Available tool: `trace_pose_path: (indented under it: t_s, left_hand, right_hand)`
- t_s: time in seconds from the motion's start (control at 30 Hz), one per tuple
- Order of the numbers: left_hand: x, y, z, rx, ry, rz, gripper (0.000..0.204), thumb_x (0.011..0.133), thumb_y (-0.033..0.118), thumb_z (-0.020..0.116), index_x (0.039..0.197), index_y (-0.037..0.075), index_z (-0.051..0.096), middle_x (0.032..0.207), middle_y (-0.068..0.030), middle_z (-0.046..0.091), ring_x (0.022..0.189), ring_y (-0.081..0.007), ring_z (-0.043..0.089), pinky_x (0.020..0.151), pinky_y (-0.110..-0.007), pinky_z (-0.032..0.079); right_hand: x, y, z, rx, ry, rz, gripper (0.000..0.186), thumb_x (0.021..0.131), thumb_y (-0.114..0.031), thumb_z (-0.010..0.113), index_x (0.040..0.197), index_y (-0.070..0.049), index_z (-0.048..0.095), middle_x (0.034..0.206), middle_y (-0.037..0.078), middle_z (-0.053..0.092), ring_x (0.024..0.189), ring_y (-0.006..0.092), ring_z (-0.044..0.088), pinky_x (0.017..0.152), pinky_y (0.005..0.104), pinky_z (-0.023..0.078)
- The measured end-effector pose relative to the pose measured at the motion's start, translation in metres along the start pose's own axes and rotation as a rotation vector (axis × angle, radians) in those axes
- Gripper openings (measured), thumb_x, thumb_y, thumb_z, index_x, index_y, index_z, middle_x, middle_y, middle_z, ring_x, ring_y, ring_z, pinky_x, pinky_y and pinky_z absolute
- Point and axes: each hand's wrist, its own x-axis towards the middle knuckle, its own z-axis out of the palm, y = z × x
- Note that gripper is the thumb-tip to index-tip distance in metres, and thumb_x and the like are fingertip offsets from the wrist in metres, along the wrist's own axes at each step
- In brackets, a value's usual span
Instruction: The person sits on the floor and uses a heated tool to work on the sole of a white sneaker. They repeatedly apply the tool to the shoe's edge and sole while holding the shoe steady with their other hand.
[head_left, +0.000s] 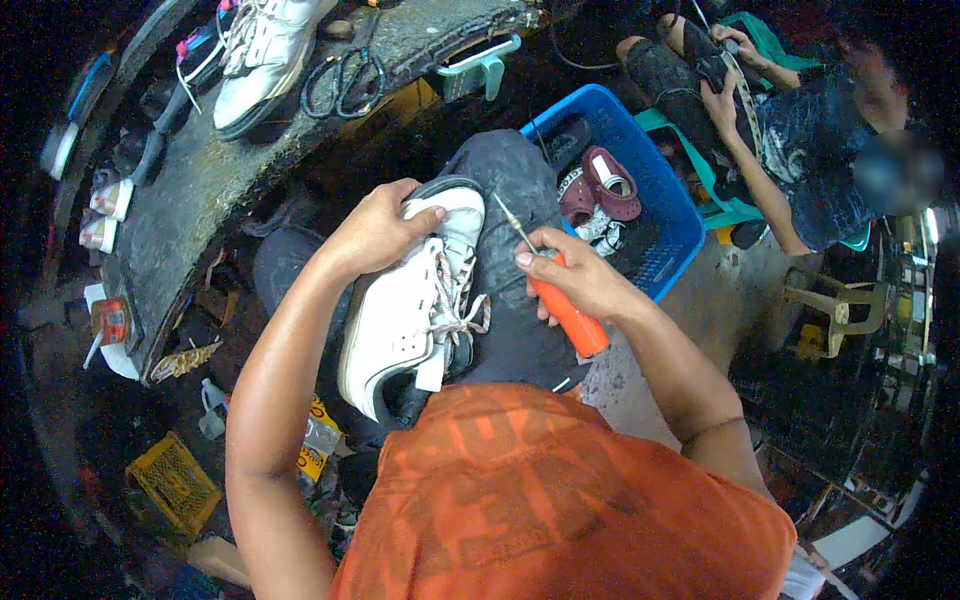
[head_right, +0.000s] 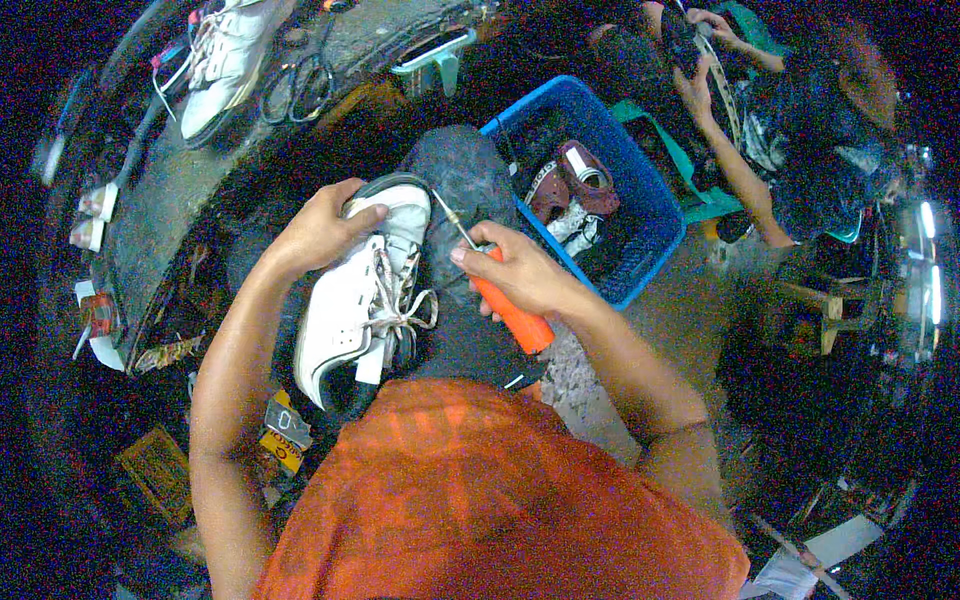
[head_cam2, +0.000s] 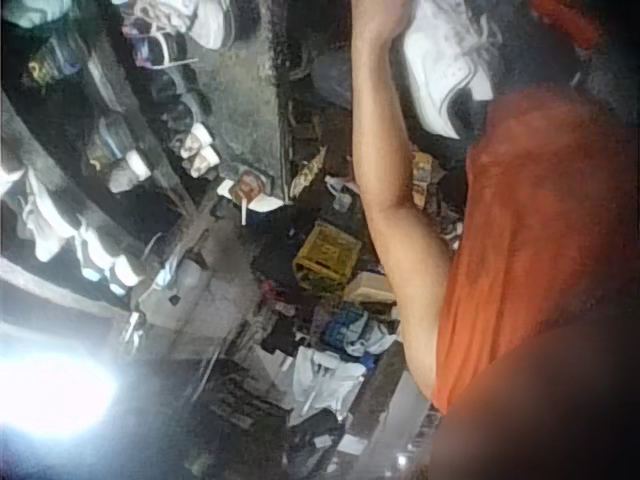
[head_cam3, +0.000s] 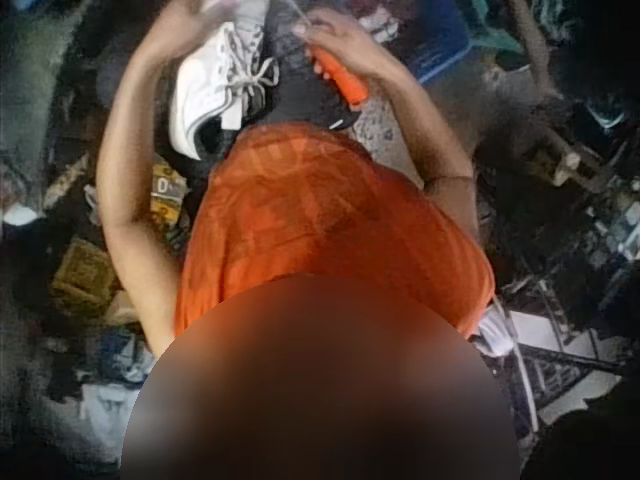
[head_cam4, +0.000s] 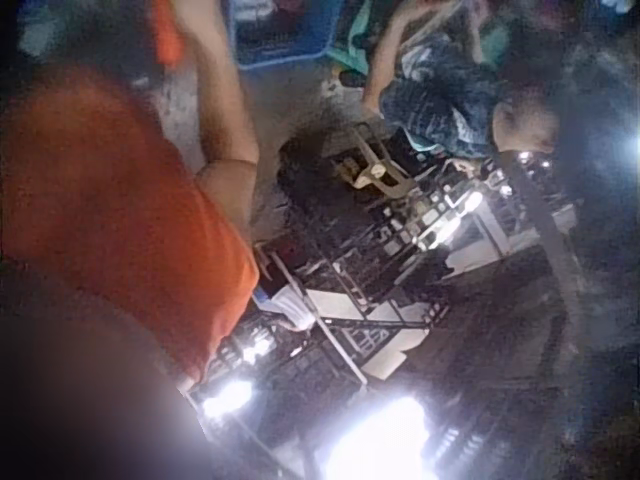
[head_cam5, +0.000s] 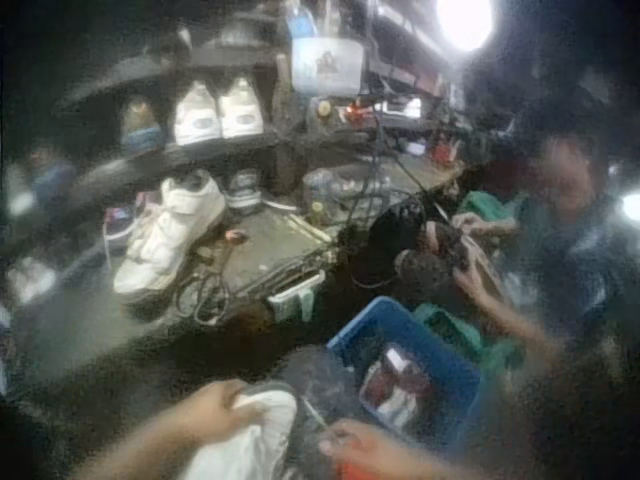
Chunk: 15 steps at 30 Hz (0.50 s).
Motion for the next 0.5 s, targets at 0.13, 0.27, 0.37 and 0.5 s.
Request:
trace_pose_path:
  t_s: [0.13, 0.27, 0.37, 0.5]
  left_hand:
    - [0.004, 0.01, 0.008, 0.145, 0.057, 0.009, 0.045, 0.086, 0.028, 0.074, 0.116, -0.005, 0.065, 0.103, -0.0255, 0.072, 0.098, -0.0368, 0.071, 0.09, -0.043, 0.052]
    - [0.001, 0.016, 0.013, 0.218, 0.137, 0.037, 0.048, 0.083, 0.026, 0.075, 0.118, -0.005, 0.065, 0.108, -0.0276, 0.071, 0.104, -0.0409, 0.069, 0.094, -0.045, 0.052]
    - [-0.001, 0.018, 0.014, 0.255, 0.152, 0.025, 0.05, 0.084, 0.026, 0.075, 0.122, -0.005, 0.064, 0.111, -0.0283, 0.07, 0.107, -0.0411, 0.068, 0.097, -0.045, 0.051]
    - [-0.004, 0.022, 0.017, 0.289, 0.175, 0.004, 0.053, 0.084, 0.026, 0.075, 0.126, -0.004, 0.063, 0.112, -0.0288, 0.069, 0.109, -0.0408, 0.068, 0.099, -0.044, 0.051]
  right_hand:
    - [0.008, -0.007, -0.006, -0.058, -0.062, 0.01, 0.046, 0.098, -0.048, 0.062, 0.116, -0.006, 0.055, 0.079, 0.007, 0.061, 0.056, 0.0165, 0.063, 0.046, 0.0329, 0.052]
    - [0.018, -0.017, -0.011, -0.126, -0.128, 0.027, 0.041, 0.099, -0.047, 0.06, 0.113, -0.008, 0.054, 0.079, 0.006, 0.06, 0.056, 0.0148, 0.063, 0.046, 0.0308, 0.052]
    - [0.021, -0.022, -0.013, -0.132, -0.139, 0.061, 0.041, 0.099, -0.047, 0.059, 0.112, -0.008, 0.054, 0.079, 0.006, 0.06, 0.055, 0.0149, 0.063, 0.046, 0.0313, 0.053]
    - [0.026, -0.021, -0.012, -0.125, -0.141, 0.048, 0.04, 0.1, -0.046, 0.059, 0.11, -0.008, 0.053, 0.079, 0.006, 0.06, 0.054, 0.0152, 0.063, 0.046, 0.0318, 0.054]
